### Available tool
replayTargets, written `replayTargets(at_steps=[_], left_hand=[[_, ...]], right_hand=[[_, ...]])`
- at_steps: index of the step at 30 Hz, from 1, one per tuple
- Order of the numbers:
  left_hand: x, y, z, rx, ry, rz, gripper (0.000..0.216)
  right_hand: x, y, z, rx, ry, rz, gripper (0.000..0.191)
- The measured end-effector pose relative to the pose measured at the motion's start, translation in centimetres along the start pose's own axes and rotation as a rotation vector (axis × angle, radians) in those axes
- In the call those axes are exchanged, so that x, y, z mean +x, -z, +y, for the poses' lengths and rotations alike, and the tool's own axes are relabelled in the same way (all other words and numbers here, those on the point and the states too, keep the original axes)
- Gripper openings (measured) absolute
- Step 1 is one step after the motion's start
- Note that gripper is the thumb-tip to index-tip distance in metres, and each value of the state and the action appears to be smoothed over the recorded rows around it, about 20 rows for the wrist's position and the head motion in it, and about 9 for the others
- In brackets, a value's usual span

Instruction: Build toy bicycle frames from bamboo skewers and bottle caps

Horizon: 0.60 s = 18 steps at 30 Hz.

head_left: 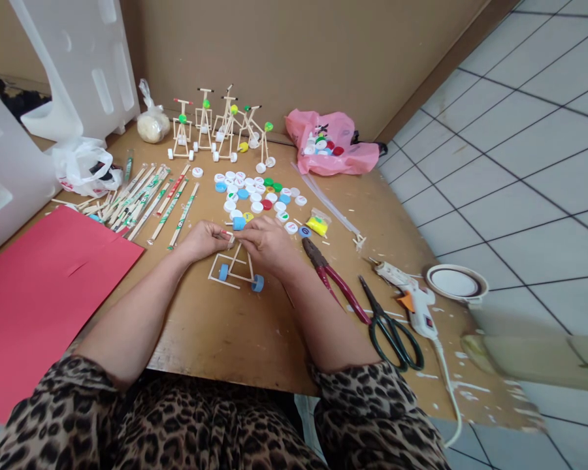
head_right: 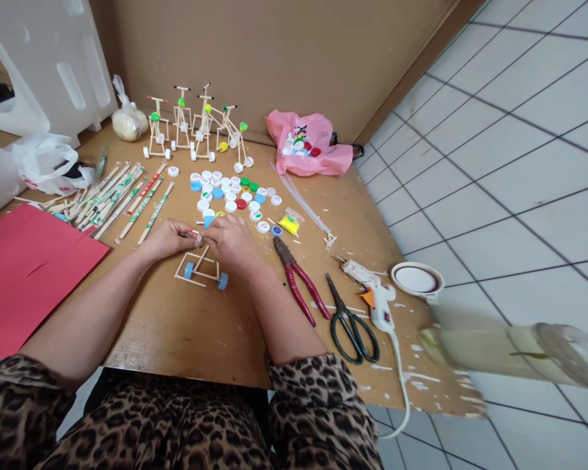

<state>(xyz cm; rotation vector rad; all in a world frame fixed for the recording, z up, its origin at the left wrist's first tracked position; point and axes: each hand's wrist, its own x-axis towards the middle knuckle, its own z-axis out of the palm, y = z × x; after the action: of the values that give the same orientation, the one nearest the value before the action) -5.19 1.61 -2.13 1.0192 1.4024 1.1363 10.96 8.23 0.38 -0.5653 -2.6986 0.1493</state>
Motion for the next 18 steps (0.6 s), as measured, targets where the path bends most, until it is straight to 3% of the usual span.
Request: replayTargets(at_steps=[18], left_hand=[[0.13,0.12,-0.28,0.001,-0.026,-0.009,0.015]], right_hand=[[0.00,0.04,-0.14,-0.012,-0.001,-0.011,0.025]])
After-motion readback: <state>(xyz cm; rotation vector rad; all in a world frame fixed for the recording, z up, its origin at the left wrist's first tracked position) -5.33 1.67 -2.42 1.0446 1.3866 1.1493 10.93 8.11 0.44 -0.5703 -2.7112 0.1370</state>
